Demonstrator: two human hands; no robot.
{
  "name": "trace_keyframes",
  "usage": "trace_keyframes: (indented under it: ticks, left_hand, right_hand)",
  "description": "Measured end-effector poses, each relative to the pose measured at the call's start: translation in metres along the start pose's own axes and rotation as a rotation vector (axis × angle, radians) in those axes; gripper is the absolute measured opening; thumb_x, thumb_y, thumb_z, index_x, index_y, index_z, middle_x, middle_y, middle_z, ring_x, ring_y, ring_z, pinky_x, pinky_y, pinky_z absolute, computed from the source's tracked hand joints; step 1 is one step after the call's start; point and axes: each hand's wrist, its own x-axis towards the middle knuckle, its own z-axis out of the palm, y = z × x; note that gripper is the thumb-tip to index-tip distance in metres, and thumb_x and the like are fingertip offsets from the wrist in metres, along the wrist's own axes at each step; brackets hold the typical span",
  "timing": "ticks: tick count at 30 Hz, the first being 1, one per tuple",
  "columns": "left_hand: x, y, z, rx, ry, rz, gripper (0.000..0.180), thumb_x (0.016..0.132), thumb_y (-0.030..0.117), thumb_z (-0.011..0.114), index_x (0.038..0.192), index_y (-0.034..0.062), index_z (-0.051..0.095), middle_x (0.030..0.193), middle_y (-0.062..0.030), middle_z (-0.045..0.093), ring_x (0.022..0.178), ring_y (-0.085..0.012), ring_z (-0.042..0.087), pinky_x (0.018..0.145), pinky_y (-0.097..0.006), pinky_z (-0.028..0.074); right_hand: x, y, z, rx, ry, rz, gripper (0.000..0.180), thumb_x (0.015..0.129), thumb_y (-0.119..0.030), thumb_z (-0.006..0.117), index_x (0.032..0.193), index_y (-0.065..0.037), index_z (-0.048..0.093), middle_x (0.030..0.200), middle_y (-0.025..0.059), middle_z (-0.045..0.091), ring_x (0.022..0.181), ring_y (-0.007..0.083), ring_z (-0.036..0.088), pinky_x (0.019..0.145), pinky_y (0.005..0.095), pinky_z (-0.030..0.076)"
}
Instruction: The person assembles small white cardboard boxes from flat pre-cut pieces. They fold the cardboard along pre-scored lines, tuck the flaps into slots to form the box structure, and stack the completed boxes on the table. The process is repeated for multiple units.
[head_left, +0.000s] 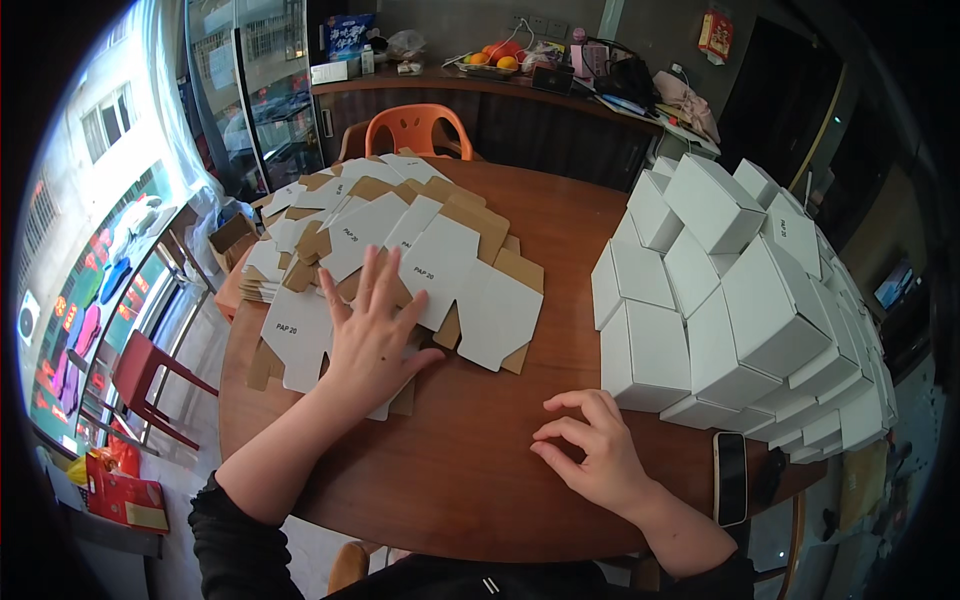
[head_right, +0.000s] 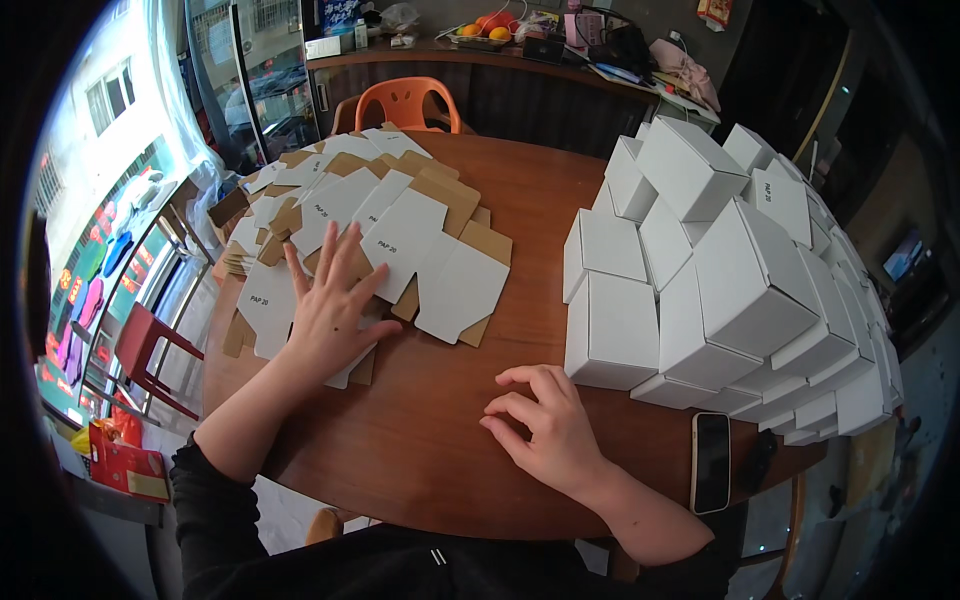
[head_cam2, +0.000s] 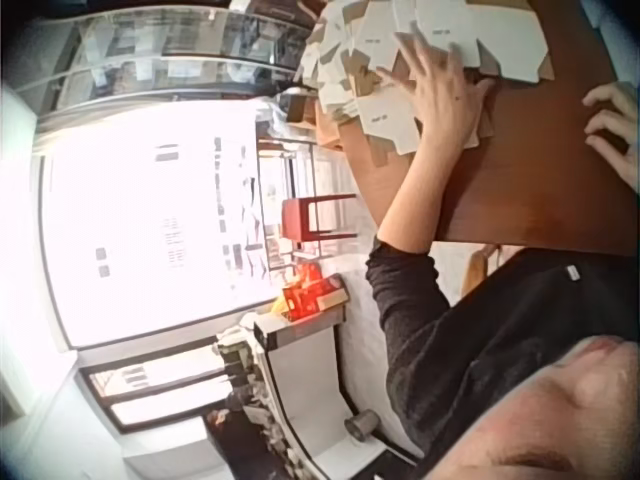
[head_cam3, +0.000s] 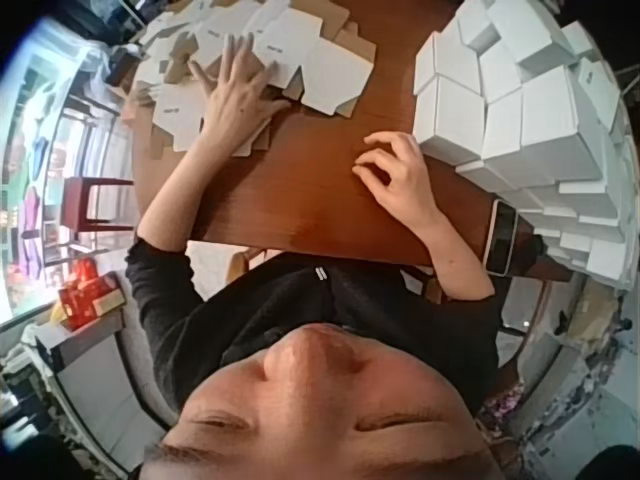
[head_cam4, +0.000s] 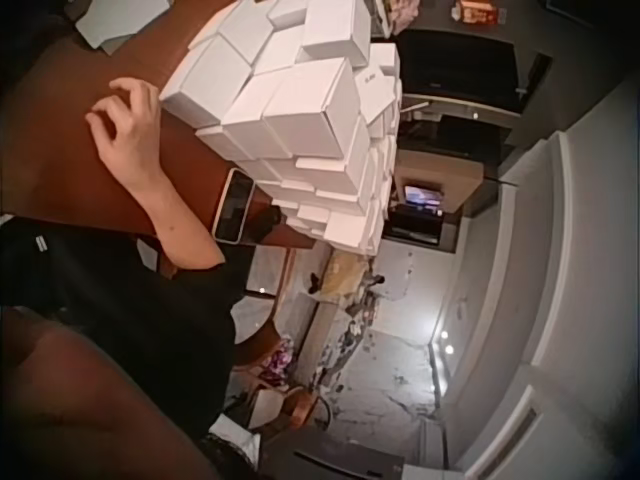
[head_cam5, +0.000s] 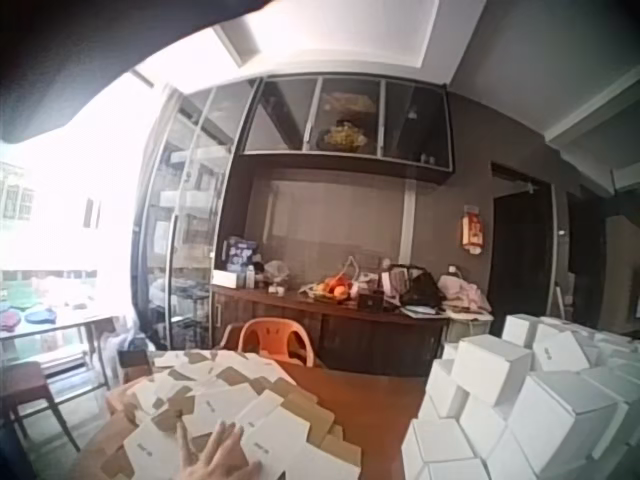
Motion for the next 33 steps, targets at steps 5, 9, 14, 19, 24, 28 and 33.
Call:
trace_keyframes:
  ticks: [5, 9, 14, 19, 24, 28, 33]
  left_hand:
    - [0.002, -0.008, 0.010, 0.049, 0.042, 0.114, 0.034, 0.084, 0.029, 0.079, 0.111, 0.0116, 0.071, 0.141, -0.0066, 0.059, 0.143, -0.0271, 0.045, 0.116, -0.078, 0.006]
    - [0.007, -0.001, 0.002, 0.015, 0.283, 0.169, 0.029, 0.083, 0.027, 0.081, 0.106, 0.0128, 0.072, 0.123, 0.0012, 0.070, 0.124, -0.0204, 0.062, 0.119, -0.073, 0.016]
    - [0.005, 0.004, -0.021, -0.078, 0.488, 0.321, 0.024, 0.083, 0.028, 0.082, 0.103, 0.0175, 0.074, 0.108, 0.0052, 0.074, 0.103, -0.0143, 0.070, 0.120, -0.068, 0.023]
    - [-0.015, 0.015, -0.036, -0.159, 0.571, 0.677, 0.016, 0.089, 0.031, 0.077, 0.100, 0.0197, 0.074, 0.104, 0.0061, 0.076, 0.099, -0.0105, 0.072, 0.117, -0.067, 0.024]
    - [-0.015, 0.016, -0.042, -0.506, 0.438, 0.709, 0.061, 0.096, 0.068, 0.046, 0.092, 0.0146, 0.075, 0.108, -0.0029, 0.075, 0.107, -0.0193, 0.070, 0.115, -0.068, 0.023]
    - [0.006, 0.005, -0.033, -1.218, 0.286, 0.418, 0.062, 0.093, 0.062, 0.054, 0.116, 0.0079, 0.075, 0.149, -0.0245, 0.046, 0.137, -0.0444, 0.045, 0.117, -0.061, 0.026]
    - [-0.001, 0.019, -0.024, -1.443, -0.093, -0.102, 0.065, 0.094, 0.027, 0.071, 0.151, 0.0083, 0.047, 0.155, -0.0183, 0.039, 0.141, -0.0349, 0.042, 0.119, -0.049, 0.031]
  right_hand:
    - [-0.001, 0.001, 0.000, 0.148, -0.047, 0.091, 0.018, 0.087, -0.014, 0.079, 0.102, -0.008, 0.072, 0.117, 0.0075, 0.061, 0.112, 0.0268, 0.057, 0.095, 0.0391, 0.049]
    - [-0.005, 0.009, 0.005, 0.627, -0.072, 0.352, 0.036, 0.099, -0.021, 0.068, 0.130, -0.005, 0.059, 0.133, 0.0097, 0.059, 0.121, 0.0256, 0.056, 0.102, 0.0383, 0.047]
    - [0.000, 0.018, 0.000, 1.279, -0.084, 0.628, 0.062, 0.110, -0.049, 0.039, 0.148, 0.000, 0.042, 0.150, 0.0173, 0.050, 0.132, 0.0286, 0.052, 0.112, 0.0411, 0.041]
    - [0.004, 0.017, -0.011, 1.581, -0.024, 0.887, 0.063, 0.109, -0.051, 0.037, 0.147, -0.001, 0.045, 0.144, 0.0135, 0.056, 0.131, 0.0257, 0.055, 0.110, 0.0419, 0.044]
    - [0.002, 0.028, -0.011, 1.584, 0.038, 0.921, 0.048, 0.108, -0.035, 0.050, 0.141, -0.001, 0.050, 0.132, 0.0110, 0.063, 0.121, 0.0232, 0.062, 0.103, 0.0396, 0.050]
    - [0.003, 0.024, -0.018, 1.560, 0.066, 0.863, 0.045, 0.107, -0.034, 0.054, 0.139, -0.001, 0.052, 0.131, 0.0098, 0.064, 0.120, 0.0218, 0.062, 0.103, 0.0390, 0.050]
    - [-0.002, 0.020, -0.019, 1.382, 0.072, 0.866, 0.054, 0.107, -0.042, 0.051, 0.142, -0.002, 0.049, 0.134, 0.0104, 0.062, 0.123, 0.0227, 0.061, 0.104, 0.0398, 0.049]
